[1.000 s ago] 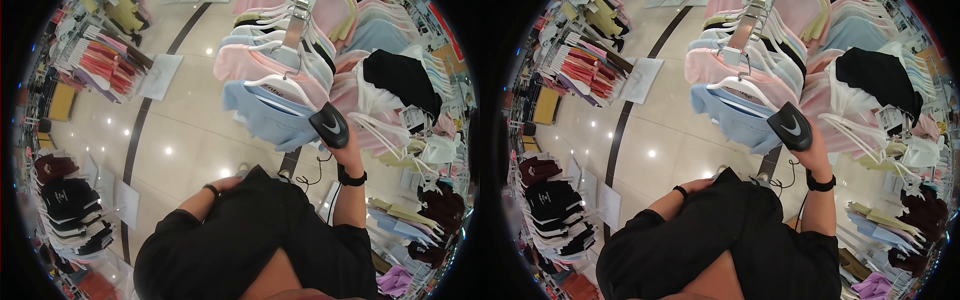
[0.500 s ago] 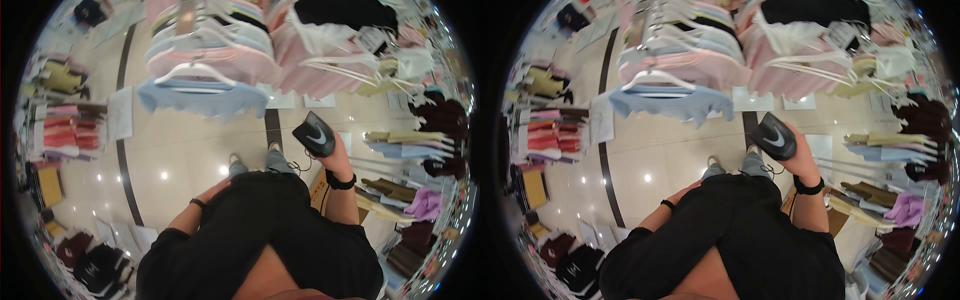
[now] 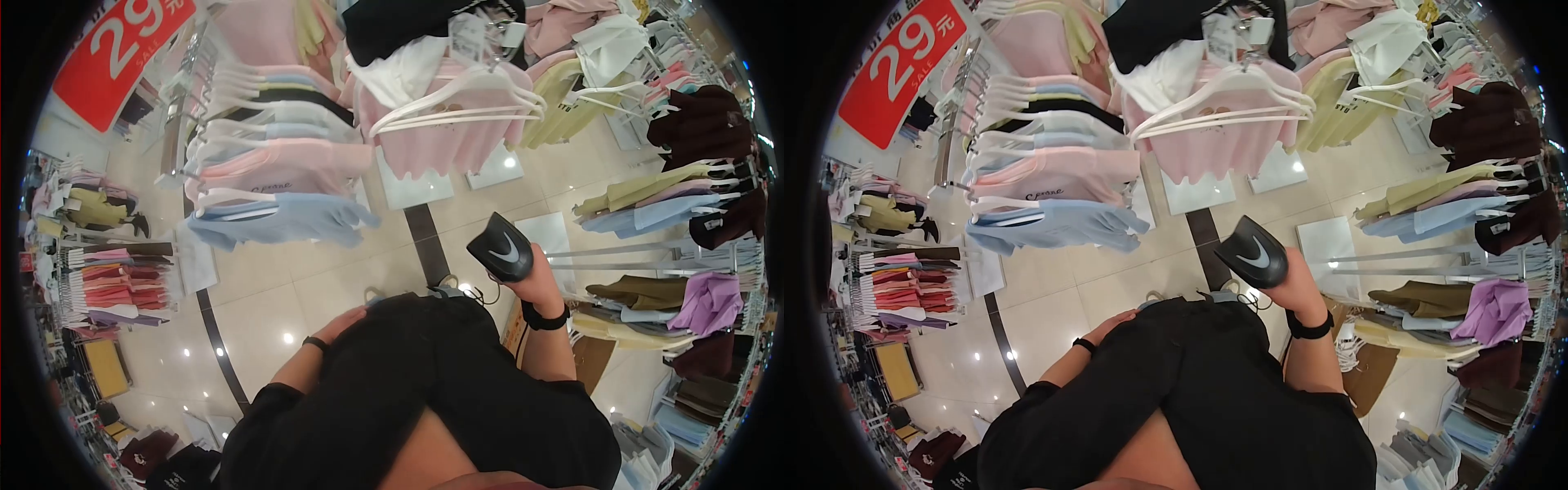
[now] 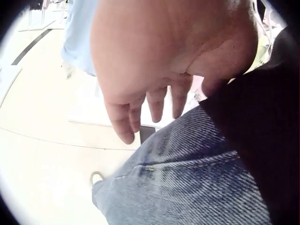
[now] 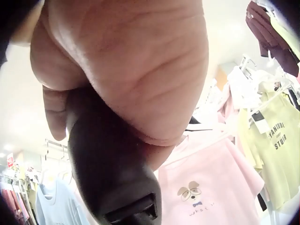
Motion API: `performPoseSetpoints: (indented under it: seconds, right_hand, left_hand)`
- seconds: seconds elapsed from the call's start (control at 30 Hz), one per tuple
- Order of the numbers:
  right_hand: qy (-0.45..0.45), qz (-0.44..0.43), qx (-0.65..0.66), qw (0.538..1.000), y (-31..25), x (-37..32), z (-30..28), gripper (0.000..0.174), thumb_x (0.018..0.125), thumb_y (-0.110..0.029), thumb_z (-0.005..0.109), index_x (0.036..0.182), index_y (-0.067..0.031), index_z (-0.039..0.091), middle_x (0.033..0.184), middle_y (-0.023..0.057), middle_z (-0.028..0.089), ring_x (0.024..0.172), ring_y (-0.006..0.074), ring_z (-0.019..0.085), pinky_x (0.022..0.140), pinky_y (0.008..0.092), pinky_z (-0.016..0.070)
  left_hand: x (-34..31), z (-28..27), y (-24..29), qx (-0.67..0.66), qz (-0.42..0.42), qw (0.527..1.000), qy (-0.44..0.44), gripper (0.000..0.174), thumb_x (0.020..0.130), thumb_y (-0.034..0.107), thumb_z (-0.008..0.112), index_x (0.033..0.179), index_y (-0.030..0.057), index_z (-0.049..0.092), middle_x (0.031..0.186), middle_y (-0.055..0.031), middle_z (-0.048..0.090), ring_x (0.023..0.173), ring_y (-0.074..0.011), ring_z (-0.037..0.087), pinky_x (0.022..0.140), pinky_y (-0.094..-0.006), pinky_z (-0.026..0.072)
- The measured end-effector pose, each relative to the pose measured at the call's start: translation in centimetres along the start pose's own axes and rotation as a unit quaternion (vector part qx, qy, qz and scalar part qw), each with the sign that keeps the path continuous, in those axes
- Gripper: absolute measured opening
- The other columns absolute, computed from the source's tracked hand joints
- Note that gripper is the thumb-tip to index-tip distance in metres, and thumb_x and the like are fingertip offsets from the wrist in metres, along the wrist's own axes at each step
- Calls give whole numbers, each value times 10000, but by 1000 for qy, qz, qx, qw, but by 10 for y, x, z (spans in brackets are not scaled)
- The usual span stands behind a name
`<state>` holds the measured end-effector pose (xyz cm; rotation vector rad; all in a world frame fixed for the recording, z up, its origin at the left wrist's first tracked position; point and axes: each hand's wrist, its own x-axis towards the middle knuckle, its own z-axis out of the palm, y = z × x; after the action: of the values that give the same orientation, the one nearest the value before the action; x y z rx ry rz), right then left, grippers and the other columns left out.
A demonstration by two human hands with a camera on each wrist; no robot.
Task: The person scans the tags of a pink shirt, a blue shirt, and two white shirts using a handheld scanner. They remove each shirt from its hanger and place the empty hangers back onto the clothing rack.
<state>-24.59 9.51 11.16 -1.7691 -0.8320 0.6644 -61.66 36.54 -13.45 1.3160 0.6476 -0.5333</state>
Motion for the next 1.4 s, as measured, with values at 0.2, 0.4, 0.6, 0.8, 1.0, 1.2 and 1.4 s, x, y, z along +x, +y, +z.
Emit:
performPoseSetpoints:
  seconds: [0.2,0.4,0.6,0.8,1.0,1.2,1.4]
  right_hand:
    - [13,36,-8,999,43,-36,-81,326,774,-56,871,1051,9,711,888,38,747,786,109,633,727,297,535]
    - [42,49,22,998,71,-81,-130,469,765,-106,907,1165,1,687,1032,73,749,902,135,658,836,321,542]
    - [139,59,30,988,85,-101,-147,365,751,-85,885,1065,15,729,920,113,781,813,139,696,760,320,552]
    - [230,96,56,967,80,-122,-151,442,774,-66,890,1149,9,670,1027,65,744,901,156,687,820,326,553]
    - [256,123,39,958,98,-152,-160,546,775,-58,896,1246,14,629,1121,87,726,998,168,674,901,323,535]
    - [270,155,50,949,102,-156,-157,538,779,-54,891,1243,16,627,1133,87,718,1001,165,666,897,321,532]
    - [261,128,49,956,81,-137,-152,434,788,-40,877,1148,10,639,994,54,723,857,131,671,769,303,546]
  left_hand:
    - [54,30,15,149,-109,975,120,538,1041,468,586,1344,31,670,1281,-141,712,1181,-265,666,1030,-382,502]
    - [95,50,65,353,-35,911,208,512,998,505,620,1199,50,739,1132,-184,758,1101,-330,712,972,-431,540]
    - [98,65,270,310,281,805,421,213,973,247,706,1009,42,754,872,-135,730,799,-303,691,748,-393,537]
    - [86,48,425,415,477,536,559,446,860,131,791,1277,54,656,1230,-162,676,1174,-369,606,1037,-462,458]
    - [120,16,439,503,370,570,534,506,911,162,726,1402,122,612,1286,-144,671,1249,-362,579,1134,-495,388]
    - [133,7,431,461,420,576,528,485,893,75,699,1373,127,659,1170,-127,719,1116,-324,655,1060,-470,452]
    - [124,16,428,421,447,593,520,517,866,2,690,1374,100,661,1211,-153,716,1104,-370,658,989,-454,507]
